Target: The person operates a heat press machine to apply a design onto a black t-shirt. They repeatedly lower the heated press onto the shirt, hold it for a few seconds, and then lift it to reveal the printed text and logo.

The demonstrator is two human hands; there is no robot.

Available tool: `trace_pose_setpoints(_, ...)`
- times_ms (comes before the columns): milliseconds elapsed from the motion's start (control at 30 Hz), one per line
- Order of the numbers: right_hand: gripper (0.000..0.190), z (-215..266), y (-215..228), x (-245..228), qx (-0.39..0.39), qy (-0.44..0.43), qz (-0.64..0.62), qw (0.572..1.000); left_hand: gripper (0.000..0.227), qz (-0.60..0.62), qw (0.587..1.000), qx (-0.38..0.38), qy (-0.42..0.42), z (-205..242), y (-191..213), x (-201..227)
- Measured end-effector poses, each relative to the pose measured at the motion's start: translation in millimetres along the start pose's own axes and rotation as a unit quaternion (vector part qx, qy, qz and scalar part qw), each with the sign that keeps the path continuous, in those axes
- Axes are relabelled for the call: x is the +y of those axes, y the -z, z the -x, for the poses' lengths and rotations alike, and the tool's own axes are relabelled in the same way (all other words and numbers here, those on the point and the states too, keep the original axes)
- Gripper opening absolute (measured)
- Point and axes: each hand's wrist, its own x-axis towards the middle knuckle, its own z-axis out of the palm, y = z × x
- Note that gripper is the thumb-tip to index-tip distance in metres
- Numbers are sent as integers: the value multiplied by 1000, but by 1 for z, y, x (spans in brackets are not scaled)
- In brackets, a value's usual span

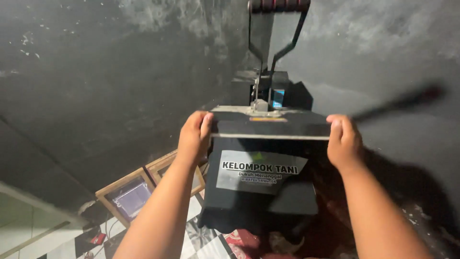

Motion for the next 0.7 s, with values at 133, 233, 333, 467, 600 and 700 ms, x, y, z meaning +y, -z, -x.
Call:
trace_pose_setpoints(133, 30, -28, 13, -14, -75, -99, -30, 992, 33, 34, 999, 11, 39, -20, 2, 9)
trace_pose_setpoints(233, 29, -25, 21, -22, -105, -103, -38, 988, 34, 21, 998, 19, 56, -14, -2, 10)
trace_pose_setpoints(333, 33, -6, 19, -40, -43, -29, -72, 996, 29, 93, 991, 67, 69, -1, -7, 4)
trace_pose_setpoints(467, 26, 107, -13, -28, 29, -145, -105, 983, 29, 26, 983, 162, -86, 86, -39, -23)
trace_pose_setpoints(600, 52, 237, -61, 15, -267, -9, 116, 957, 65, -201, 943, -263, -33, 197, -82, -53)
trace_pose_setpoints(700, 53, 225, -57, -18, -343, -10, 143, 928, 71, -249, 931, -252, -82, 223, -101, -77)
